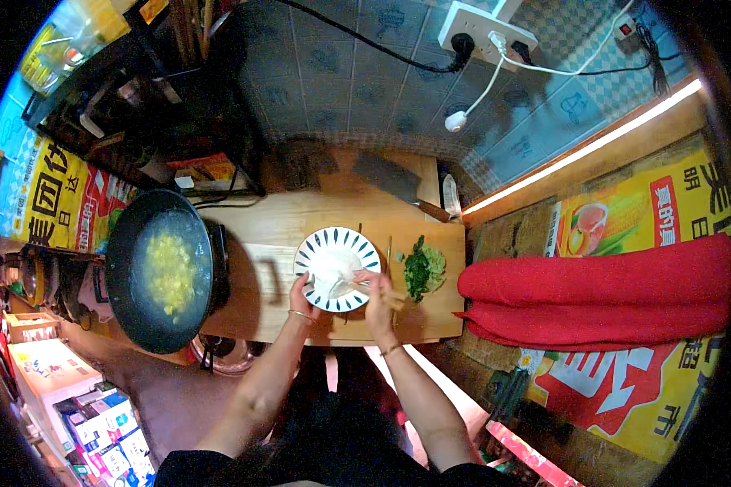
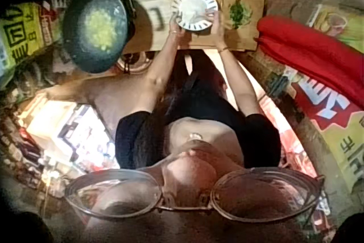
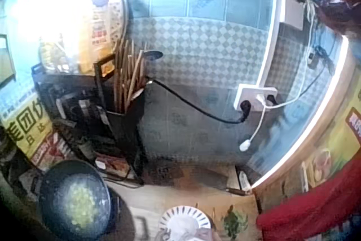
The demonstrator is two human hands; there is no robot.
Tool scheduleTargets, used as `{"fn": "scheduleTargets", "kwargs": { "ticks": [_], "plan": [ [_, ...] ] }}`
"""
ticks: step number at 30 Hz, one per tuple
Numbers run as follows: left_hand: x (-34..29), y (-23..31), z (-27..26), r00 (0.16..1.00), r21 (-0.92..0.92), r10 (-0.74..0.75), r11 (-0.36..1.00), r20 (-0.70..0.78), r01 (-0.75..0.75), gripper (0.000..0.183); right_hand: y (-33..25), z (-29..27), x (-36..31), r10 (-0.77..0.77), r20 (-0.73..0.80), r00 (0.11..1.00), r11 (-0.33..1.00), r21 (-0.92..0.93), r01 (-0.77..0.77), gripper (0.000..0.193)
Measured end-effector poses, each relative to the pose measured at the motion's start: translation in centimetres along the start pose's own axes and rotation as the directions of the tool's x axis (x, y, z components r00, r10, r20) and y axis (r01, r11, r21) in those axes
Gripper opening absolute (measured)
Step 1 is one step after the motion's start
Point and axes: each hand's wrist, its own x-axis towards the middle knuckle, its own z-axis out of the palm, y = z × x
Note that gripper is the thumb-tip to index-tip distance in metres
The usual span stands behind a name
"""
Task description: The person lifts a pot lid, stirs boiling contents in a wok with chopsticks, then repeatedly transfers cooked noodles from the wok to a plate. The person continues this transfer process throughout the clip.
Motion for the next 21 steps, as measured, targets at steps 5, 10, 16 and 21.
{"fn": "scheduleTargets", "kwargs": {
  "ticks": [5,10,16,21],
  "plan": [
    [-3.9,0.9,2.8,0.986,0.087,0.163,0.983,-0.018,-0.161,0.055,-4.9,0.6,-0.3,-0.044,0.257,0.965,0.827,0.551,-0.109,0.05],
    [-9.9,2.6,2.1,0.979,0.233,0.112,0.961,0.172,-0.151,0.06,-12.9,0.7,2.4,-0.126,0.001,0.992,0.823,0.559,0.104,0.051],
    [-15.0,6.1,4.0,0.957,0.19,0.112,0.967,0.266,-0.167,0.06,-14.7,2.3,-4.9,0.005,0.335,0.942,0.71,0.662,-0.239,0.05],
    [-19.2,5.3,5.0,0.976,0.174,0.148,0.969,0.16,-0.176,0.05,-19.3,4.6,-2.5,-0.171,0.193,0.966,0.739,0.674,-0.004,0.05]
  ]
}}
